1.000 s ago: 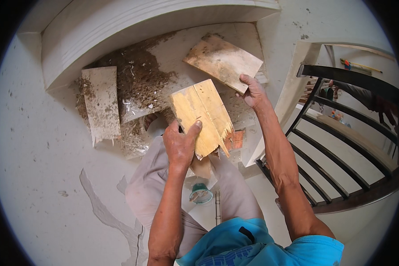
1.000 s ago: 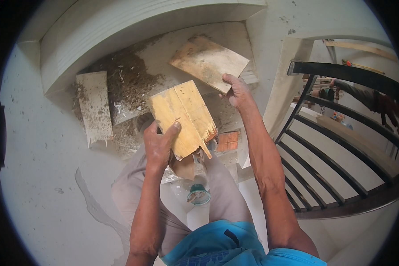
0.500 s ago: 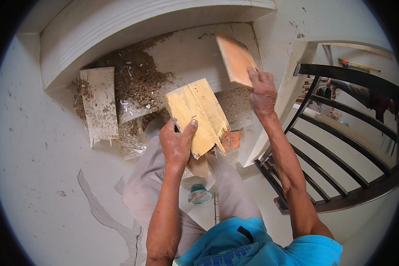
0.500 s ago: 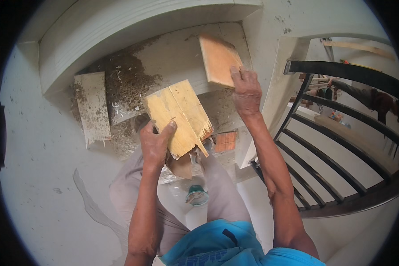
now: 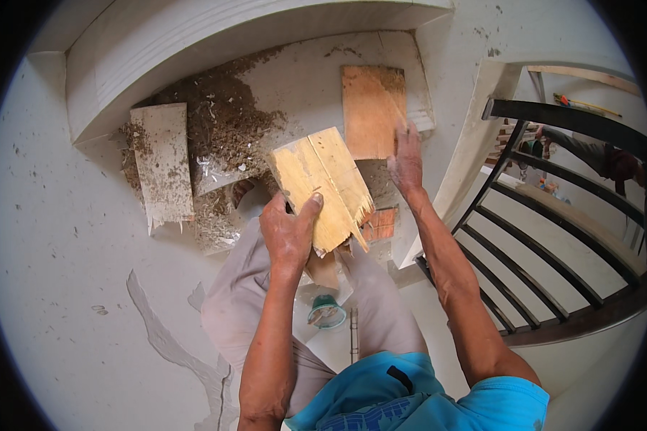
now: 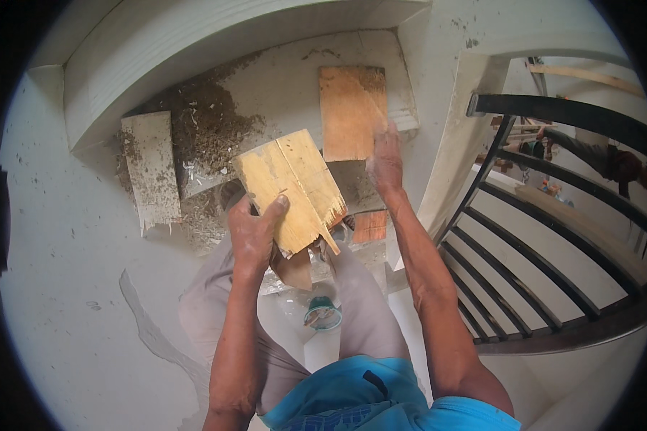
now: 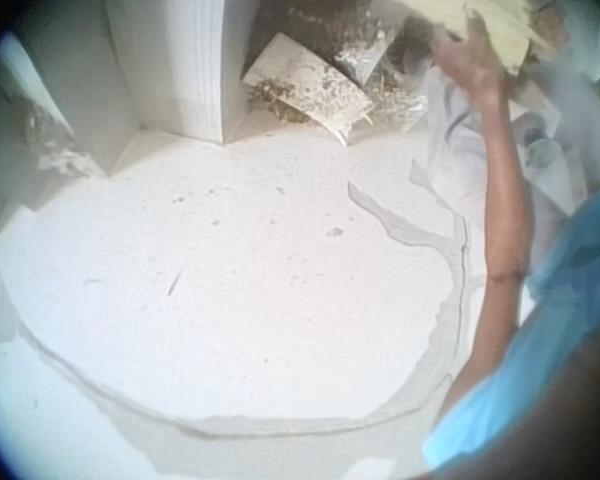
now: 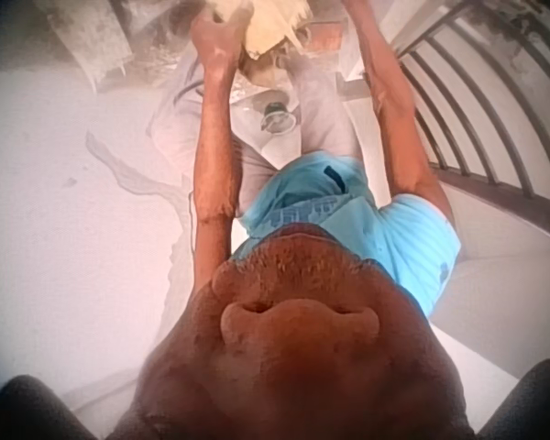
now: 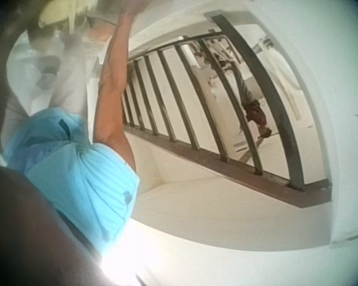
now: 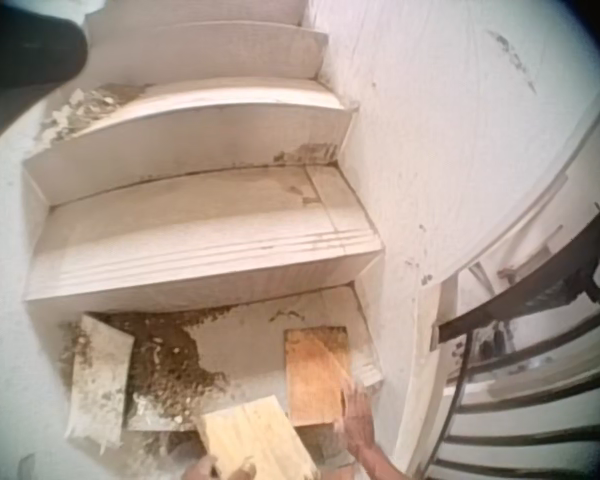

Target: The person is applying plaster to the underside of a staircase using a wooden float, holding additional plaster on a wood hawk.

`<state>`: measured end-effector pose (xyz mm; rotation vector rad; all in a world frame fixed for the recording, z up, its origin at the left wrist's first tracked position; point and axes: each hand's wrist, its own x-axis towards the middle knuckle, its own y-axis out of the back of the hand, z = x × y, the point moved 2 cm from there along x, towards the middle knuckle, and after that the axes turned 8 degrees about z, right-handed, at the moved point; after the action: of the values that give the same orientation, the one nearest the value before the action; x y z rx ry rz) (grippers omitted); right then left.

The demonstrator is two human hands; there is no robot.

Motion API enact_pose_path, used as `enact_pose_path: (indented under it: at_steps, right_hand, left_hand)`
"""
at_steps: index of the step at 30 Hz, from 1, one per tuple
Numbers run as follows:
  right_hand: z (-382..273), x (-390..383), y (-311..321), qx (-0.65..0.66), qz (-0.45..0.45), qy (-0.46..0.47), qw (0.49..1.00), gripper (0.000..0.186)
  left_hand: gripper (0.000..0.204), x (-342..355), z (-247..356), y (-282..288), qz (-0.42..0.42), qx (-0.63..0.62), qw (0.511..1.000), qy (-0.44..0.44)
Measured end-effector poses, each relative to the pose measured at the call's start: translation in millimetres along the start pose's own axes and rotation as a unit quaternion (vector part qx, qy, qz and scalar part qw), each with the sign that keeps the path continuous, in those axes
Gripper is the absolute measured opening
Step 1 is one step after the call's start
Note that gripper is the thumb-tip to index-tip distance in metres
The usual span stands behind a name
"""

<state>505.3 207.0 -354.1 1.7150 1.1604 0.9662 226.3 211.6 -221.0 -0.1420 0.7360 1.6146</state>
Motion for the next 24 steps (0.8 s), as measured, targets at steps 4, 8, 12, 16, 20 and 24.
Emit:
enact_pose_path:
  at_steps: [4,8,12,16,20,24]
  right_hand:
    - [21.9,-5.5,-15.6,0.287,0.053,-0.372,0.881,0.052]
    - [54.8,-23.6,-41.5,0.453,0.090,-0.611,0.643,0.039]
    - [35.7,-45.5,-60.2,0.612,0.037,-0.623,0.485,0.039]
    - [33.0,-44.7,-64.2,0.694,0.015,-0.548,0.468,0.042]
    - [36.5,-41.1,-50.7,0.735,-0.019,-0.505,0.452,0.050]
    - [48.4,-29.1,-37.1,0.751,-0.140,-0.460,0.454,0.056]
  left_hand:
    - [0.033,1.4,-2.4,-2.7,-0.003,0.005,1.000,0.004]
    - [0.034,-0.8,1.5,-5.2,-0.010,-0.018,1.000,0.013]
    - [0.036,0.0,-4.7,-3.6,0.002,0.026,0.999,-0.021]
    - [0.038,0.3,5.9,-3.9,-0.013,0.037,0.999,-0.017]
    - [0.037,-0.9,4.4,-4.0,-0.006,0.022,1.000,-0.018]
    - [0.036,-3.2,6.7,-2.2,-0.005,0.008,1.000,-0.017]
